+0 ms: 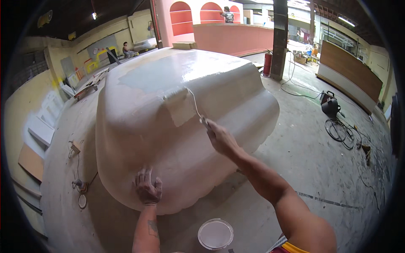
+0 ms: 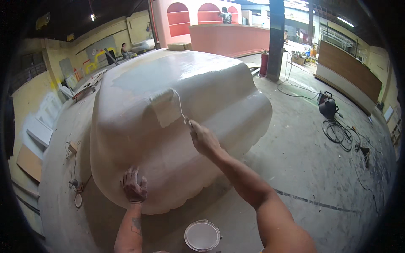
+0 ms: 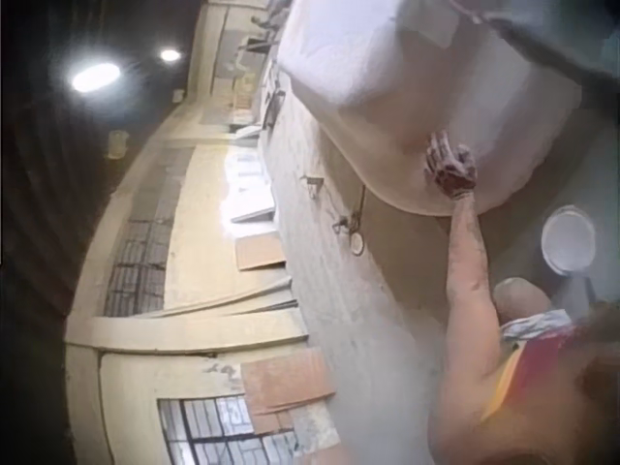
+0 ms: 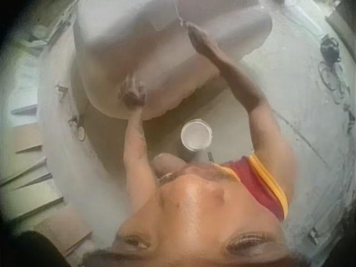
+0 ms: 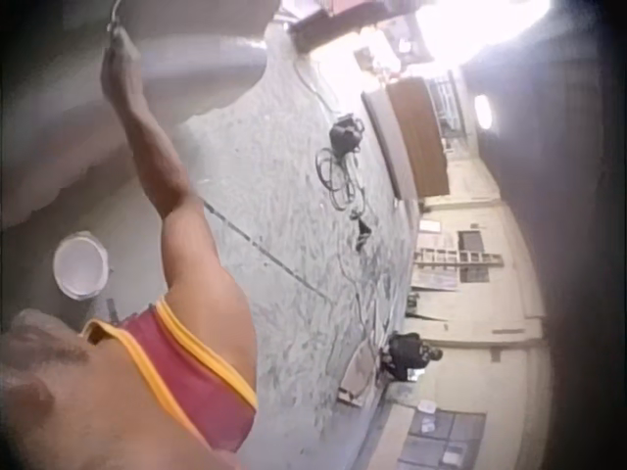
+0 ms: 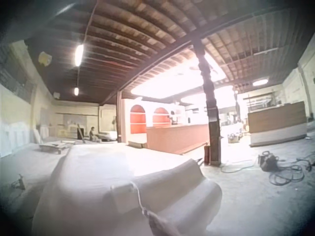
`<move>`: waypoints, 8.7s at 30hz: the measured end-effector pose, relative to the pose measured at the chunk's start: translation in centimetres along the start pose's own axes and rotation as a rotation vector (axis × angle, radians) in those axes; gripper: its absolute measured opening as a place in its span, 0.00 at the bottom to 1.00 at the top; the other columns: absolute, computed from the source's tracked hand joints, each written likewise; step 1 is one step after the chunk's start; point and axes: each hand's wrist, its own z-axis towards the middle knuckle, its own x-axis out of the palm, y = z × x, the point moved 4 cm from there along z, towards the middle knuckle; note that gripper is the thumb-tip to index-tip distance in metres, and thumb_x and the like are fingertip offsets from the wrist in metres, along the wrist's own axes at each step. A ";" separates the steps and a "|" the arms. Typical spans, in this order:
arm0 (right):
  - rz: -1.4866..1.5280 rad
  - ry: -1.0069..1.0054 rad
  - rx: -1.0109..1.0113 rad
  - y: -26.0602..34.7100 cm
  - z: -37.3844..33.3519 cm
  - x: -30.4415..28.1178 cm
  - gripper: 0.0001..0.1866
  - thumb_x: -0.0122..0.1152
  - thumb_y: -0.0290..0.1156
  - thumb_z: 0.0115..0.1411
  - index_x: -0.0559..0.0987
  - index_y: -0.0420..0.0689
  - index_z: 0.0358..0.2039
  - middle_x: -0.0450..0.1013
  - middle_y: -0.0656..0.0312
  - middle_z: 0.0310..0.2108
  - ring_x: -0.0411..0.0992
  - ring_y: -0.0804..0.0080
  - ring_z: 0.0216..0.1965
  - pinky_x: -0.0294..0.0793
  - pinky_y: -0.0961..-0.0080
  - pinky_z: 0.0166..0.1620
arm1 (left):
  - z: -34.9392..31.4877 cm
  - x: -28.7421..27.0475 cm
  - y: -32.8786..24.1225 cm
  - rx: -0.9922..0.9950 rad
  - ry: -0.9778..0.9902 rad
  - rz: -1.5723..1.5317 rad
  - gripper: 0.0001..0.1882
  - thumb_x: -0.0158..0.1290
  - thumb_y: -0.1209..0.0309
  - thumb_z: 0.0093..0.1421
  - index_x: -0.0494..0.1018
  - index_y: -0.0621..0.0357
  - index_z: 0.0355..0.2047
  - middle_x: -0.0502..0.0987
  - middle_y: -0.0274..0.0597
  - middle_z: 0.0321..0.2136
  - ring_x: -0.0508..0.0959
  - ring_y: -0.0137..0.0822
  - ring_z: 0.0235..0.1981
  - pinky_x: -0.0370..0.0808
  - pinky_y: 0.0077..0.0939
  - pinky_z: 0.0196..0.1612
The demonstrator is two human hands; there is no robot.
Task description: Using a paint roller to apply a white coating or paint to the surface of a large industrial mold.
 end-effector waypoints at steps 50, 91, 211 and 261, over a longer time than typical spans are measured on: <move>-0.145 0.081 -0.028 3.8 -3.5 1.4 0.22 0.47 0.32 0.71 0.67 0.48 0.65 0.78 0.37 0.37 0.76 0.32 0.43 0.74 0.40 0.46 | -0.1 0.2 0.6 -0.002 -0.064 -0.026 0.29 0.52 0.56 0.57 0.77 0.51 0.59 0.74 0.44 0.63 0.72 0.50 0.64 0.64 0.53 0.65; -0.475 0.341 -0.010 14.9 28.0 13.6 0.19 0.59 0.42 0.68 0.82 0.48 0.55 0.83 0.47 0.41 0.81 0.49 0.43 0.78 0.57 0.47 | -0.1 0.6 -0.8 0.025 -0.015 -0.258 0.31 0.56 0.51 0.59 0.75 0.53 0.59 0.71 0.48 0.62 0.69 0.52 0.64 0.62 0.57 0.68; 0.096 0.145 0.193 2.3 -17.7 7.6 0.24 0.52 0.26 0.70 0.63 0.53 0.65 0.74 0.39 0.53 0.72 0.32 0.54 0.72 0.47 0.54 | -0.3 0.2 -0.1 -0.005 -0.127 -0.080 0.22 0.52 0.62 0.58 0.78 0.50 0.52 0.77 0.39 0.58 0.74 0.46 0.62 0.66 0.48 0.63; 0.024 -0.034 0.037 -2.3 -1.1 1.9 0.20 0.51 0.30 0.70 0.66 0.53 0.62 0.77 0.38 0.46 0.74 0.32 0.49 0.72 0.44 0.49 | -0.5 0.0 -0.4 0.036 -0.094 -0.002 0.23 0.51 0.62 0.56 0.77 0.54 0.51 0.76 0.46 0.58 0.73 0.50 0.60 0.65 0.49 0.62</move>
